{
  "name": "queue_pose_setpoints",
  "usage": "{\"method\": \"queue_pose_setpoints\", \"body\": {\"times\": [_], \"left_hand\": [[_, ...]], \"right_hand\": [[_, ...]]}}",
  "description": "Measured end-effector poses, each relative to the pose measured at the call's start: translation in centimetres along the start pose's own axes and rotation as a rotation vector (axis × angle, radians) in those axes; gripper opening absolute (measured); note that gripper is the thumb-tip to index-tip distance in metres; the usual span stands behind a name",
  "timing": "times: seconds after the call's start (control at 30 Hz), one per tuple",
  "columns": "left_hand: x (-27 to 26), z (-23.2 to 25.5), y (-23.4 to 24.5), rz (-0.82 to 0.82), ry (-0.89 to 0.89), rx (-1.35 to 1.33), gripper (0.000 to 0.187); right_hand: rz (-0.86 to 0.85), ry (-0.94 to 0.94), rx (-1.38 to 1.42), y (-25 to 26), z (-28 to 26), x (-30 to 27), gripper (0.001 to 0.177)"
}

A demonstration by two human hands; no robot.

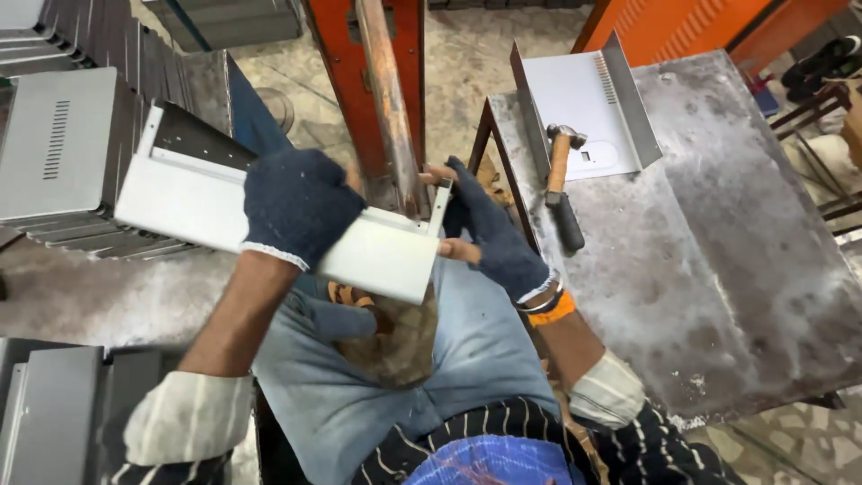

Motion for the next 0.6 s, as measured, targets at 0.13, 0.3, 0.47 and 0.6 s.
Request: {"method": "queue_pose_setpoints", "body": {"times": [0.13, 0.3, 0.47, 0.6], "left_hand": [[1.6, -0.6, 0.1, -0.142, 0.003, 0.066, 0.027], [1.9, -1.3, -1.3, -0.296, 0.055, 0.036, 0.027], [1.9, -1.8, -2.2, -0.202, 0.041, 0.060, 0.032], [2.2, -1.5, -2.3, -0.301, 0.070, -0.022, 0.034]], "right_hand": [[0.028, 0.141, -0.087, 0.0, 2.1, 1.2, 0.107], [0.117, 0.097, -0.299, 1.1, 4.0, 1.2, 0.097], [0.152, 0.050, -0.279, 1.1, 4.4, 1.0, 0.098], [0.185, -0.043, -0.055, 0.5, 2.8, 1.2, 0.092]]}}
Point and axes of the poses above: each hand's wrist, its own x-axis towards the middle knuckle, its own y-axis out of the back of the hand, z = x × y, the point moved 7 cm from there along x, towards the middle knuckle, and after that the axes turned 1 degree about y, right-handed, at the moved point
